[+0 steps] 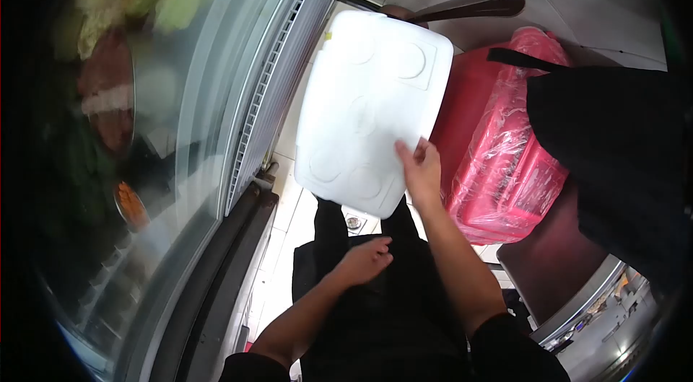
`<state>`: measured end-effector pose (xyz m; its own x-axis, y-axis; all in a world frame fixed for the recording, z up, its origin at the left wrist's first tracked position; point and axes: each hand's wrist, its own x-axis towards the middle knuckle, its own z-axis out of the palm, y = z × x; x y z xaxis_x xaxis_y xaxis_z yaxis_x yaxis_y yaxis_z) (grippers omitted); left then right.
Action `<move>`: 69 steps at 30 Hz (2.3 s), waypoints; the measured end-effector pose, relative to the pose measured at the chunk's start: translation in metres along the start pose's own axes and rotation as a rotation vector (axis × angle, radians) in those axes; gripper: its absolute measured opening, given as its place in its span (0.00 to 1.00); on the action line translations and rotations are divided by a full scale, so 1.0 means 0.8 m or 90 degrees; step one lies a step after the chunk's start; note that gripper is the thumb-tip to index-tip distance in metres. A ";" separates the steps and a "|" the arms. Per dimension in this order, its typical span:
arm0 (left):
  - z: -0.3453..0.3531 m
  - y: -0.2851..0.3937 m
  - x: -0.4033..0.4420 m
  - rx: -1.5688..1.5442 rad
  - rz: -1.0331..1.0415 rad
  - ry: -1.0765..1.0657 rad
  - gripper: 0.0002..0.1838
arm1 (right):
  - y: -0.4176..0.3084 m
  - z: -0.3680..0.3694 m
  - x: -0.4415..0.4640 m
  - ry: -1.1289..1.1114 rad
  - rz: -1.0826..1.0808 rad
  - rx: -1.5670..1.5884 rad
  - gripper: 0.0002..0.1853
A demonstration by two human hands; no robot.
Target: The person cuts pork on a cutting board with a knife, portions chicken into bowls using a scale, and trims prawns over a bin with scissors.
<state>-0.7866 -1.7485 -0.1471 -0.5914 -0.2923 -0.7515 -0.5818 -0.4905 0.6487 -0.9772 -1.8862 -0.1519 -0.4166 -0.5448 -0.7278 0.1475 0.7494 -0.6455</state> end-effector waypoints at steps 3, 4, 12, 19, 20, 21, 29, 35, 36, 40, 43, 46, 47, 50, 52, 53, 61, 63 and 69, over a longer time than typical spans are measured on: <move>0.016 -0.001 0.010 0.137 0.250 0.113 0.27 | -0.013 0.012 -0.091 -0.038 -0.369 -0.248 0.39; 0.020 -0.008 0.017 0.194 0.359 0.190 0.28 | -0.026 0.024 -0.115 -0.101 -0.422 -0.178 0.44; -0.159 -0.054 0.024 0.071 0.189 0.324 0.25 | -0.048 0.116 -0.117 -0.464 -0.476 0.051 0.38; -0.211 -0.042 0.126 0.149 -0.135 0.291 0.22 | 0.121 0.043 -0.046 -0.207 -0.269 -0.256 0.20; -0.214 -0.069 0.149 0.141 -0.145 0.298 0.21 | 0.149 0.030 -0.039 -0.181 -0.277 -0.310 0.20; -0.217 -0.091 0.170 0.135 -0.154 0.306 0.20 | 0.169 0.018 -0.036 -0.154 -0.287 -0.363 0.20; -0.206 -0.084 0.277 0.358 -0.165 0.333 0.16 | 0.202 -0.011 -0.015 -0.168 -0.237 -0.407 0.19; -0.225 -0.110 0.315 0.550 -0.126 0.293 0.20 | 0.203 -0.024 -0.006 -0.167 -0.213 -0.414 0.18; -0.222 -0.148 0.331 0.644 -0.105 0.285 0.22 | 0.204 -0.024 -0.005 -0.169 -0.211 -0.413 0.18; -0.219 -0.147 0.338 0.732 -0.165 0.184 0.24 | 0.205 -0.015 -0.002 -0.179 -0.205 -0.408 0.18; -0.221 -0.149 0.336 0.685 -0.170 0.147 0.19 | 0.202 -0.002 0.003 -0.190 -0.229 -0.406 0.18; -0.225 -0.142 0.336 0.684 -0.178 0.103 0.15 | 0.201 0.013 0.012 -0.197 -0.209 -0.359 0.18; -0.224 -0.145 0.335 0.691 -0.187 0.082 0.14 | 0.202 0.016 0.015 -0.194 -0.198 -0.347 0.18; -0.214 -0.151 0.323 0.703 -0.167 0.100 0.15 | 0.212 0.032 0.025 -0.185 -0.152 -0.295 0.18; -0.209 -0.146 0.317 0.717 -0.177 0.076 0.16 | 0.227 0.043 0.040 -0.170 -0.108 -0.246 0.19; -0.206 -0.141 0.316 0.722 -0.182 0.062 0.17 | 0.233 0.049 0.051 -0.151 -0.050 -0.229 0.19; -0.215 -0.112 0.312 0.567 -0.251 -0.040 0.37 | 0.243 0.085 0.132 0.006 0.096 -0.213 0.27; -0.214 -0.103 0.315 0.565 -0.235 -0.021 0.40 | 0.241 0.093 0.149 0.004 0.115 -0.183 0.29; -0.164 -0.109 0.323 0.627 -0.192 0.099 0.38 | 0.300 0.115 0.205 0.038 0.048 0.003 0.32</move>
<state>-0.8153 -1.8887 -0.4136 -0.3076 -0.4061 -0.8605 -0.9330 0.3062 0.1890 -0.9277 -1.8304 -0.4479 -0.4566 -0.4635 -0.7594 0.1844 0.7857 -0.5905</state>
